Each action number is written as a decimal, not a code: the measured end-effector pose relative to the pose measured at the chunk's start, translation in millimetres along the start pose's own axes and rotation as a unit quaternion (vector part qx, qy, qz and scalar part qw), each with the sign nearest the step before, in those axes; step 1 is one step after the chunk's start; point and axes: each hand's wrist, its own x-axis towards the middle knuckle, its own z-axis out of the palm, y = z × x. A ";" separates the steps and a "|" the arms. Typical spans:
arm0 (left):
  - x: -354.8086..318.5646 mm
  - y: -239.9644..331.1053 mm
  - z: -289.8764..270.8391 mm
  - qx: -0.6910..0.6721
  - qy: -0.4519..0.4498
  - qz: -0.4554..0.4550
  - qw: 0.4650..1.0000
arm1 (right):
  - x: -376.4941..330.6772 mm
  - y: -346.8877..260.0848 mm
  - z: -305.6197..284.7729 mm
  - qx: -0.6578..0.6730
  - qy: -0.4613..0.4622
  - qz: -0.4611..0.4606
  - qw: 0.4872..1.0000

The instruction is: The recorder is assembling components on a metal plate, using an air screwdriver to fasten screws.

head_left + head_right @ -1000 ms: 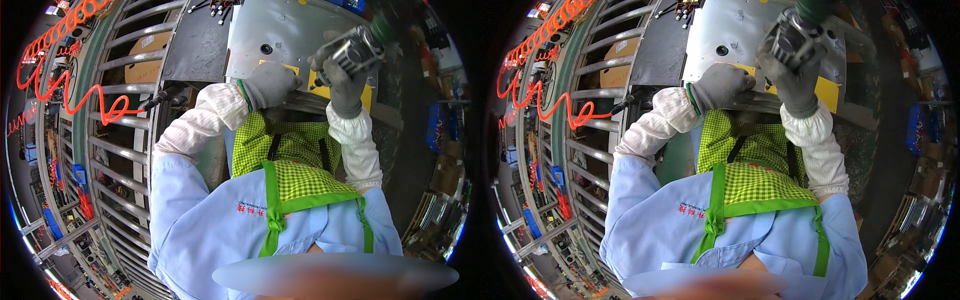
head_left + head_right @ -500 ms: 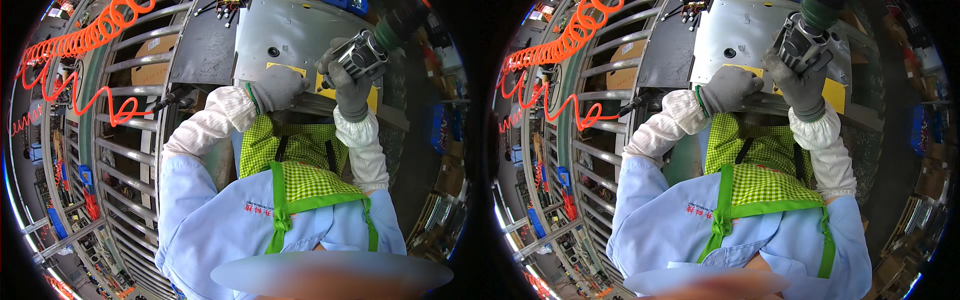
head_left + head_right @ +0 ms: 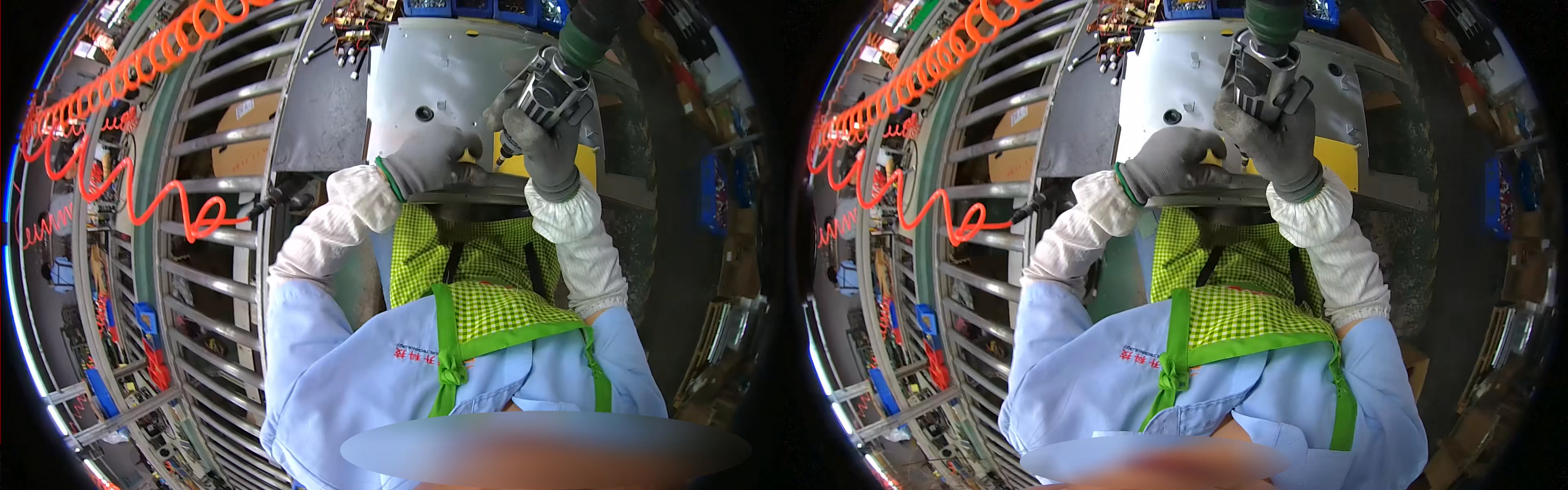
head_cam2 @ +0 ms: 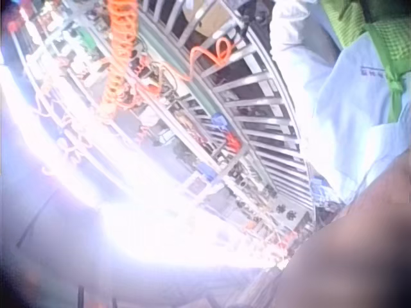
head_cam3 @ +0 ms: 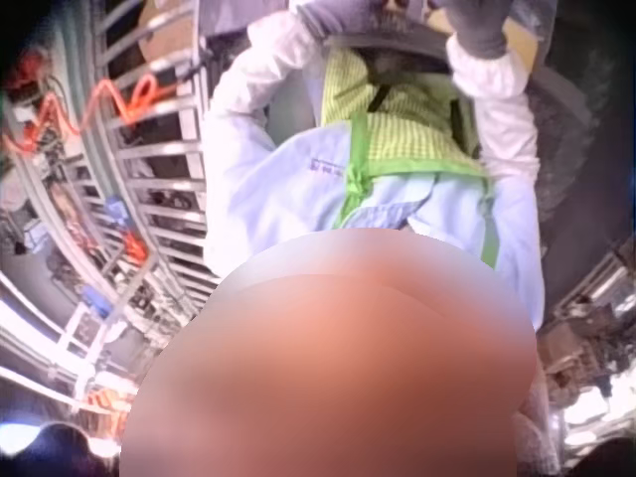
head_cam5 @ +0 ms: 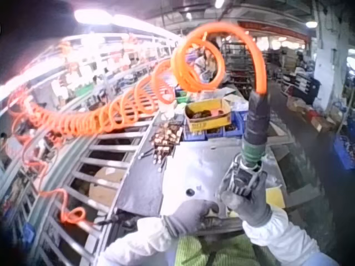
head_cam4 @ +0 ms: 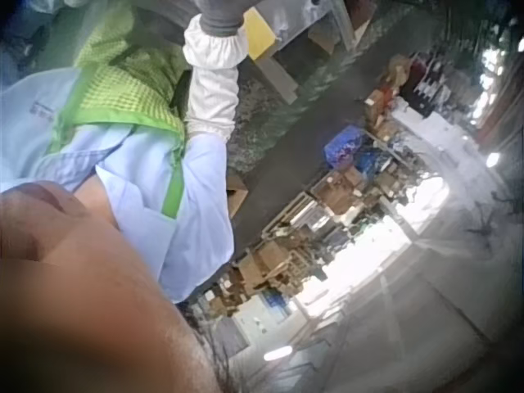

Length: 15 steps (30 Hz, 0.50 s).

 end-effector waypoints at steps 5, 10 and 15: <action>21.3 -24.4 13.7 -0.716 0.227 -0.152 0.643 | 33.9 -21.2 -9.1 0.080 0.006 -0.037 0.996; 19.4 -29.8 18.9 -0.419 0.222 -0.023 0.880 | 60.1 -29.1 -17.0 0.044 -0.046 -0.150 0.987; 23.7 -5.4 18.1 -0.806 0.140 -0.112 0.565 | 70.6 -23.9 -29.7 0.092 -0.071 -0.159 0.980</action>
